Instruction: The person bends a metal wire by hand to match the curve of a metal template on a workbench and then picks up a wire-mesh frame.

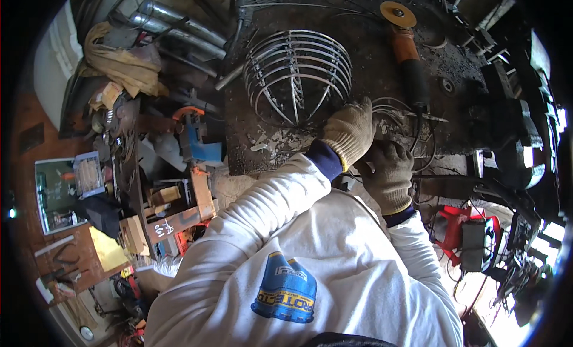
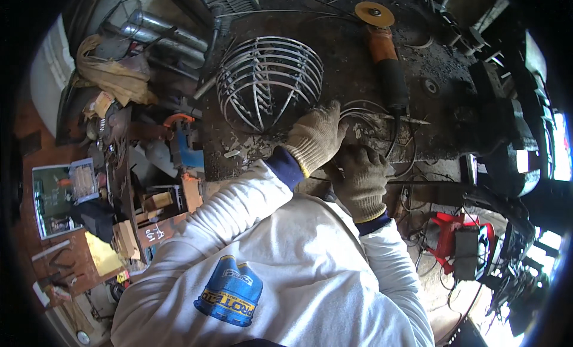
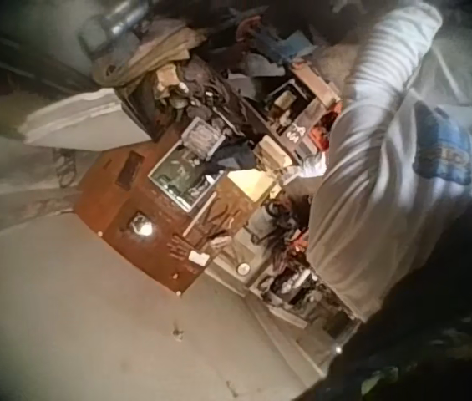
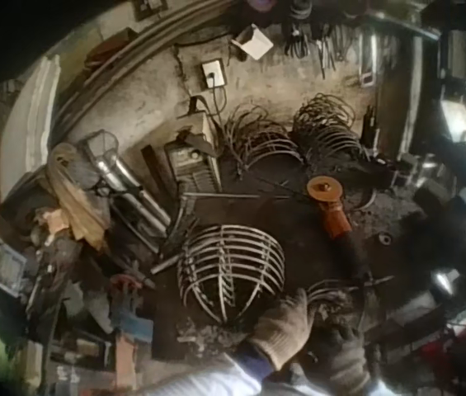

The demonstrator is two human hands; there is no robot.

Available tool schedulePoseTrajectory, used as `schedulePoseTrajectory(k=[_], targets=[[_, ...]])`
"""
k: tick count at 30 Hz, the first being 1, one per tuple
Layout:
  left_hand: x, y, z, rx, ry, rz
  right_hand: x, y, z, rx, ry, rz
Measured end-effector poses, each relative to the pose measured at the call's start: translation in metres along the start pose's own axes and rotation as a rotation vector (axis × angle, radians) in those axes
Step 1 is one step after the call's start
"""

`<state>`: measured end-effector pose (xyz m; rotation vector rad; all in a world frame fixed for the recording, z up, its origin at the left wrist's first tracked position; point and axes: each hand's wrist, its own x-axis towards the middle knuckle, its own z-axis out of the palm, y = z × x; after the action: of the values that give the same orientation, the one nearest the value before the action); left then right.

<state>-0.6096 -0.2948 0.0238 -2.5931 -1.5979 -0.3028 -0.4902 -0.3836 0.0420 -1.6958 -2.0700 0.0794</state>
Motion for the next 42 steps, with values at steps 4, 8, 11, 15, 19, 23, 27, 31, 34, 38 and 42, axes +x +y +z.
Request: schedulePoseTrajectory(k=[4,8,11,15,19,23,27,31,34,38,42], targets=[[-0.025,-0.015,-0.036,-0.309,0.028,0.101,-0.004,-0.009,0.003,-0.019,-0.028,0.121],[-0.047,-0.058,-0.073,-0.834,0.119,0.214,0.003,-0.019,0.009,-0.051,0.01,0.257],[-0.065,-0.088,-0.079,-0.908,0.007,0.255,0.008,-0.024,0.013,-0.069,0.005,0.364],[-0.088,-0.118,-0.075,-0.947,-0.097,0.249,0.01,-0.04,0.013,-0.129,-0.024,0.413],[-0.098,-0.14,-0.06,-0.943,-0.167,0.237,0.014,-0.022,0.003,-0.137,0.089,0.412],[-0.109,-0.152,-0.042,-0.951,-0.188,0.195,0.06,0.005,-0.02,-0.168,0.138,0.264],[-0.116,-0.145,-0.031,-0.9,-0.063,0.208,0.103,0.05,-0.01,-0.365,-0.128,0.241],[-0.116,-0.14,-0.034,-0.756,-0.022,0.173,0.13,0.054,0.005,-0.442,-0.26,0.066],[-0.12,-0.138,-0.026,-0.718,0.009,0.148,0.138,0.063,0.019,-0.574,-0.34,0.04],[-0.12,-0.132,-0.027,-0.67,0.016,0.112,0.145,0.098,0.028,-0.439,-0.298,-0.15],[-0.12,-0.129,-0.031,-0.668,0.021,0.101,0.15,0.101,0.006,-0.342,-0.325,-0.211]])
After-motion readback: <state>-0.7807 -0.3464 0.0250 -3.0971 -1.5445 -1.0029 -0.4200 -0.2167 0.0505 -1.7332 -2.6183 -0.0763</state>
